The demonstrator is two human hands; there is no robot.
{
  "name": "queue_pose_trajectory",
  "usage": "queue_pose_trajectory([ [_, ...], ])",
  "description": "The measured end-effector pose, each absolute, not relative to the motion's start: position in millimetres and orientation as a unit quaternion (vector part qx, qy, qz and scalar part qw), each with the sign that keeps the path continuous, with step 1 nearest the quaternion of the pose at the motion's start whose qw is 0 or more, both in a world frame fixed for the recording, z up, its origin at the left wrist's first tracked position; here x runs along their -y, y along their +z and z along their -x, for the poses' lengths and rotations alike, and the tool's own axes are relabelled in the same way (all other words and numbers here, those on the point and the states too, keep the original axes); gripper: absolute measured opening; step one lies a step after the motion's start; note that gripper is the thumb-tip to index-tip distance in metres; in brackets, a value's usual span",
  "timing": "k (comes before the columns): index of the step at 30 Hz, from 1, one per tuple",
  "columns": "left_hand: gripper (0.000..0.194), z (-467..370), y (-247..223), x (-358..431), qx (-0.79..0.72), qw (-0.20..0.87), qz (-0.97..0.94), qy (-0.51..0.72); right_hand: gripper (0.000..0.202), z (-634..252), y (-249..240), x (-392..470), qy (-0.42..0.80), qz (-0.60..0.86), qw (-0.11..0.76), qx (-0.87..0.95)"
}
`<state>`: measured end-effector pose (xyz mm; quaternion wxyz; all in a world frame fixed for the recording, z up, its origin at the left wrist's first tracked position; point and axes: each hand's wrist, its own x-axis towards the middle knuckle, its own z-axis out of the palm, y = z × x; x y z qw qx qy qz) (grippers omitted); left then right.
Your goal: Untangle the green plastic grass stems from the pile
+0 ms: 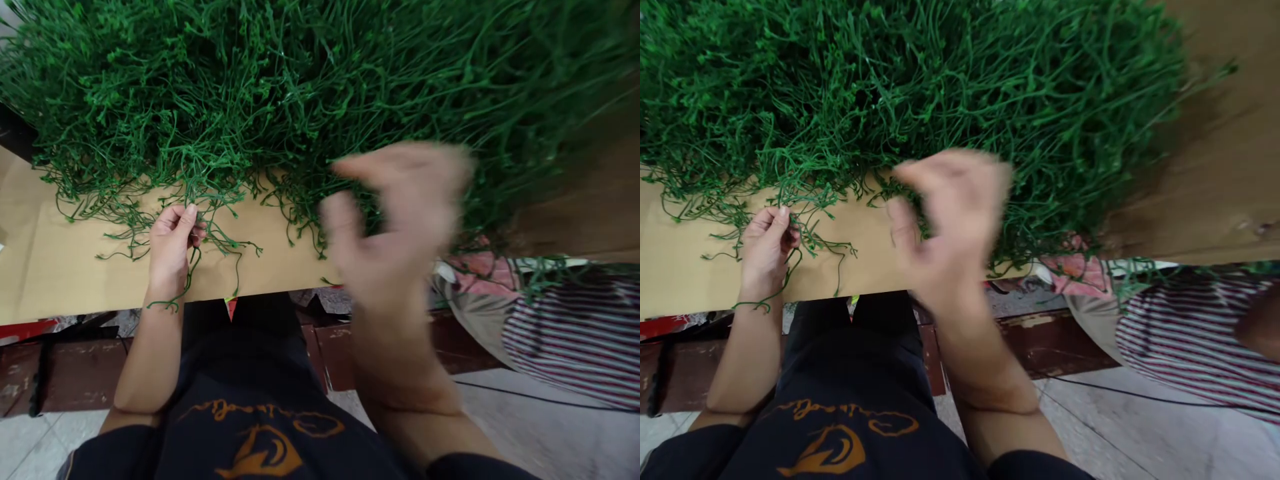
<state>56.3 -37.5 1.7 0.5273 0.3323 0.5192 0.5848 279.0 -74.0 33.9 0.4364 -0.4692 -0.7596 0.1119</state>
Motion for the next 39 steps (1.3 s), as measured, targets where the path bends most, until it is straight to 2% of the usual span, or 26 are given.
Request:
queue_pose_trajectory([
  [1, 0.024, -57.7, 2.1, 38.1, -0.522, 0.525, -0.334, 0.584, 0.041, -257.9, 25.3, 73.9, 0.088, 0.462, 0.436, 0.767],
  [4, 0.024, -59.8, 3.3, 41.2, -0.524, 0.524, -0.342, 0.578, 0.048, -212.2, 3.1, 68.7, 0.173, 0.423, 0.418, 0.785],
  [8, 0.024, -61.5, 4.0, 43.9, -0.521, 0.528, -0.344, 0.576, 0.031, -197.8, -5.9, 61.9, 0.274, 0.408, 0.405, 0.771],
  [10, 0.025, -63.6, 4.2, 44.1, -0.519, 0.534, -0.342, 0.574, 0.031, -197.8, -4.5, 63.2, 0.296, 0.407, 0.4, 0.766],
  [17, 0.025, -68.1, 8.7, 44.5, -0.493, 0.512, -0.352, 0.609, 0.029, -180.8, -4.6, 83.5, 0.197, 0.368, 0.471, 0.777],
  [23, 0.025, -64.7, 20.9, 40.2, -0.471, 0.464, -0.385, 0.644, 0.027, -176.3, 5.1, 86.6, 0.174, 0.333, 0.509, 0.775],
  [29, 0.024, -71.7, 24.8, 38.1, -0.45, 0.483, -0.385, 0.644, 0.027, -182.7, 9.2, 90.1, 0.166, 0.327, 0.516, 0.774],
  [31, 0.024, -65.0, 25.4, 31.2, -0.459, 0.472, -0.361, 0.66, 0.023, -180.0, 9.4, 102.6, 0.167, 0.277, 0.514, 0.795],
  [34, 0.031, -45.4, 30.4, 20.2, -0.497, 0.422, -0.263, 0.711, 0.018, -171.7, 11.7, 124.5, 0.176, 0.099, 0.499, 0.843],
  [36, 0.027, -34.8, 35.2, 18.9, -0.478, 0.419, -0.25, 0.73, 0.016, -170.6, 16.3, 129.0, 0.188, 0.034, 0.489, 0.851],
  [39, 0.022, -31.6, 37.4, 27.2, -0.459, 0.462, -0.345, 0.676, 0.016, -189.2, 28.7, 113.8, 0.204, 0.126, 0.497, 0.834],
])
